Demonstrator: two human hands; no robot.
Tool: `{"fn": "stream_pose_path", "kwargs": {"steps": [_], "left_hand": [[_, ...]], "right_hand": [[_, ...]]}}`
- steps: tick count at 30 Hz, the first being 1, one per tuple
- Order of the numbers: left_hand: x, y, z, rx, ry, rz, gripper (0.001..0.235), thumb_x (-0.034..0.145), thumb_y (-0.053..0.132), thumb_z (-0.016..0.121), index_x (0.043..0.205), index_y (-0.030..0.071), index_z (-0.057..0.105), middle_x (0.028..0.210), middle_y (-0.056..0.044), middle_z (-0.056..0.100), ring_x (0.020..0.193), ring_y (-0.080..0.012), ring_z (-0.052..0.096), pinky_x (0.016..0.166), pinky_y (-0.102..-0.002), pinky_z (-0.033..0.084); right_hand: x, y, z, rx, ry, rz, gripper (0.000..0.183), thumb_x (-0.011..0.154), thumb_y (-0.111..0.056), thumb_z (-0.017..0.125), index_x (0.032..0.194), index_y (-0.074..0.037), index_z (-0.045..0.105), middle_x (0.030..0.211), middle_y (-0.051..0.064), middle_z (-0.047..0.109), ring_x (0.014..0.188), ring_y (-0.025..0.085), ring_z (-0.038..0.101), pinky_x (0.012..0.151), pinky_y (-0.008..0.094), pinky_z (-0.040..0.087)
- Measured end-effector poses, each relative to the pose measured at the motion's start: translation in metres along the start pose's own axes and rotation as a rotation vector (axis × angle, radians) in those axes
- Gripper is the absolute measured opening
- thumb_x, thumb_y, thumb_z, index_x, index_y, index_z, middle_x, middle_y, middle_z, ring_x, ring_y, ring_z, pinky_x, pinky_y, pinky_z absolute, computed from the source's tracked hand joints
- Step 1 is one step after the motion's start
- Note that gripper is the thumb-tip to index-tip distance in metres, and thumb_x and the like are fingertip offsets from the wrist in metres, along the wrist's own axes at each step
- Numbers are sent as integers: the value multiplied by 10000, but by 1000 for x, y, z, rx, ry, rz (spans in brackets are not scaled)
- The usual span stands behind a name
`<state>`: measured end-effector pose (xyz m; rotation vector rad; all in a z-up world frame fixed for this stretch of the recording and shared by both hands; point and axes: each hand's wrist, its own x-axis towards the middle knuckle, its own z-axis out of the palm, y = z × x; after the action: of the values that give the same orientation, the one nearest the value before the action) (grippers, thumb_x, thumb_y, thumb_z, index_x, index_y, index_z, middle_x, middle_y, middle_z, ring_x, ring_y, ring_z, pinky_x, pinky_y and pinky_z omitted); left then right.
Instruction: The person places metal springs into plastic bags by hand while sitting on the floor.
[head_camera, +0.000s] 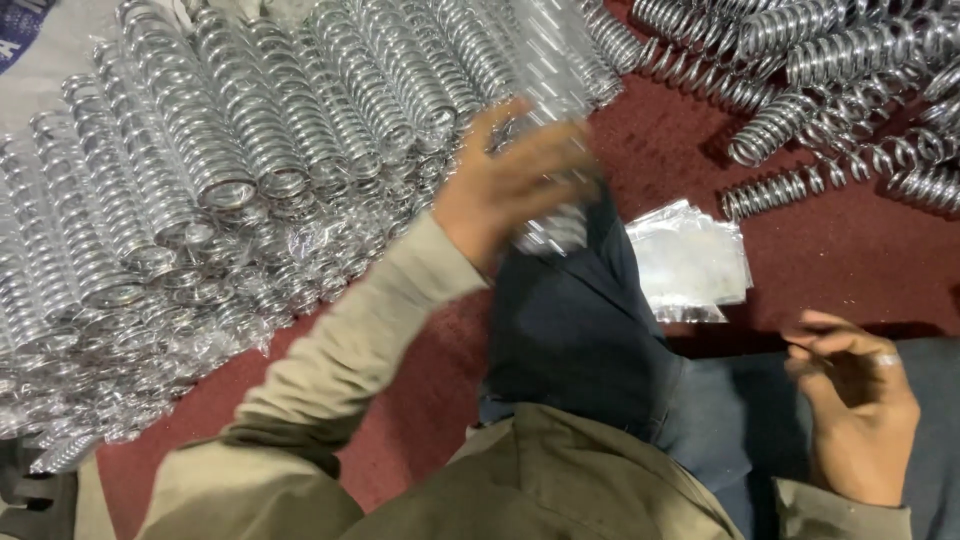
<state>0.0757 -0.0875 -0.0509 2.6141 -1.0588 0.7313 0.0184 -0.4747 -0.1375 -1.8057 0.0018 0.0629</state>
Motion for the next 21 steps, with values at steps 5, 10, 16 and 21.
{"fn": "stream_pose_path", "kwargs": {"steps": [5,10,16,21], "left_hand": [[-46,-82,-94,304,-264,-299,431,828,-186,664,1200,22,605,1317,-165,590,1362,-387,532,1160,-670,248],[-65,-101,-110,81,-862,-789,903,860,244,729,1565,-43,243,1653,-280,162,1538,-449,94,1204,-613,206],[-73,-82,-83,254,-832,-648,768,984,530,529,1439,-81,425,1556,-397,299,1510,-544,157,1093,-701,359],[-76,-75,-69,854,-844,-575,541,872,588,656,1168,137,688,1181,-60,595,1123,-217,556,784,-390,635]], "right_hand": [[52,45,7,82,-61,89,236,986,121,617,1090,-77,543,1318,169,650,1196,210,659,1081,333,558],[124,59,43,226,-30,297,215,1017,24,571,1171,-126,567,1223,40,655,1121,136,656,1012,261,567],[239,154,86,279,455,601,661,748,-419,956,1092,-217,429,1191,3,559,1094,159,572,863,384,616],[204,68,63,-55,219,793,933,836,-526,678,1566,-107,276,1397,93,545,1155,250,603,921,454,498]]}}
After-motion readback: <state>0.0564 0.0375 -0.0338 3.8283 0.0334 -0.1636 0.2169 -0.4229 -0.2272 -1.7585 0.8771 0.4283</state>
